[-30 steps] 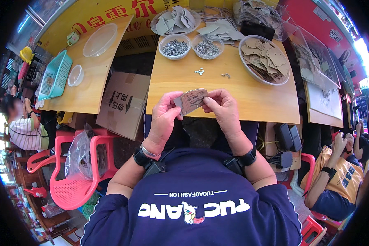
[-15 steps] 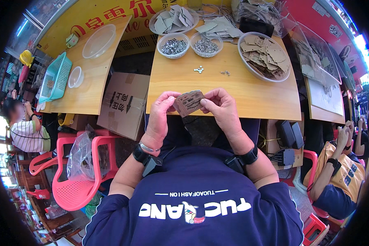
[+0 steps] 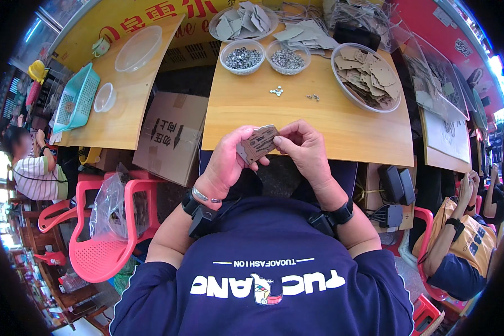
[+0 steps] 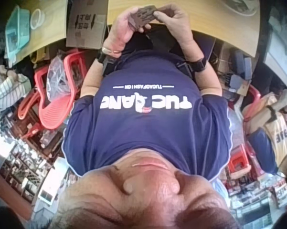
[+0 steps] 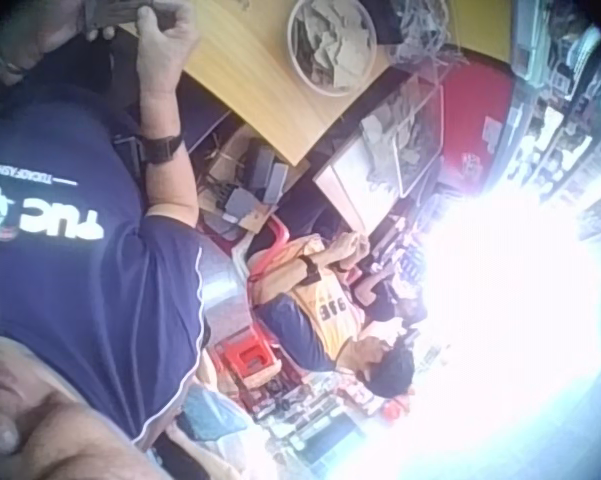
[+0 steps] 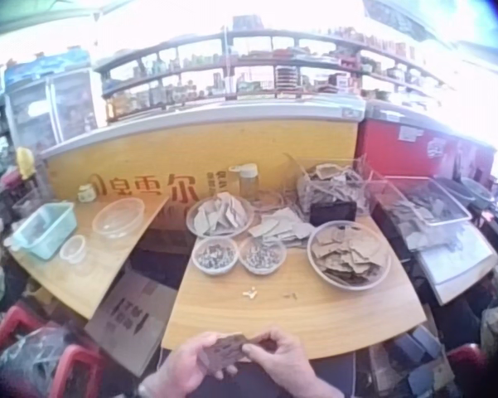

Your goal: Manually assembling small metal fasteners onto cardboard component parts.

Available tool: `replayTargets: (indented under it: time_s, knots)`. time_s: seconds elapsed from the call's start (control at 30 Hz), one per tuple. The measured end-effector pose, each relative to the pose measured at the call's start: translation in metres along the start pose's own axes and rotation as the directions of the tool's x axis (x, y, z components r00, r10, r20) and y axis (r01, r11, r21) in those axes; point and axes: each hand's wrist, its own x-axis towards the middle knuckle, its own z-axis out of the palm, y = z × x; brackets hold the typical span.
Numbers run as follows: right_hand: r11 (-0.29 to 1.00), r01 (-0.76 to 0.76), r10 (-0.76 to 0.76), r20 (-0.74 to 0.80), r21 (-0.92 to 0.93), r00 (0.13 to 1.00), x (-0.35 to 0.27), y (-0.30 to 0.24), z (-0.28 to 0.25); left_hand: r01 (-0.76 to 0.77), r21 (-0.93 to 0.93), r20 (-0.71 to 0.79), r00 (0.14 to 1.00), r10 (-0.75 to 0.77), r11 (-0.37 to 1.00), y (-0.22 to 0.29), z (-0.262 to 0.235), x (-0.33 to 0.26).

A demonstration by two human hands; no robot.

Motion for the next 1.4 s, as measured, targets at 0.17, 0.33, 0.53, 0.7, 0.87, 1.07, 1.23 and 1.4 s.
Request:
replayTargets:
  time_s: [0.17, 0.33, 0.53, 0.7, 0.87, 1.07, 1.23, 1.4]
  knots:
    - [1.0, -0.027, 0.027, 0.013, 0.014, 1.0, -0.001, 0.002, 0.002, 0.028, -0.006, -0.039, 0.999, -0.028, 1.0, 0.0, -0.002, -0.001]
    - [1.0, -0.019, 0.019, 0.009, 0.002, 1.0, 0.0, -0.002, 0.005, 0.009, -0.02, -0.026, 1.0, -0.009, 1.0, 0.002, 0.002, -0.007]
    - [0.996, -0.087, 0.087, 0.022, 0.001, 0.996, 0.002, -0.003, 0.004, -0.104, 0.14, 0.001, 0.995, 0.105, 0.985, -0.003, 0.001, -0.008]
    - [0.973, -0.099, 0.066, 0.157, 0.21, 0.985, -0.001, -0.006, 0.005, -0.048, -0.151, 0.032, 0.998, 0.053, 0.987, -0.003, -0.014, -0.006]
    - [0.987, -0.042, 0.016, 0.167, 0.156, 0.986, -0.004, 0.002, 0.004, -0.029, -0.243, 0.029, 0.999, 0.037, 0.97, 0.006, -0.015, -0.01]
    - [0.984, -0.035, 0.006, 0.161, 0.174, 0.987, -0.006, 0.0, 0.005, -0.007, -0.218, 0.064, 0.998, 0.022, 0.976, 0.005, -0.014, -0.013]
    - [0.989, -0.038, 0.018, 0.142, 0.14, 0.99, -0.008, -0.002, 0.009, -0.055, -0.175, 0.013, 0.998, 0.058, 0.983, 0.004, -0.012, -0.015]
    - [0.99, -0.062, 0.05, 0.095, 0.126, 0.994, -0.009, -0.002, 0.013, -0.084, -0.154, -0.005, 0.996, 0.084, 0.985, 0.004, -0.009, -0.017]
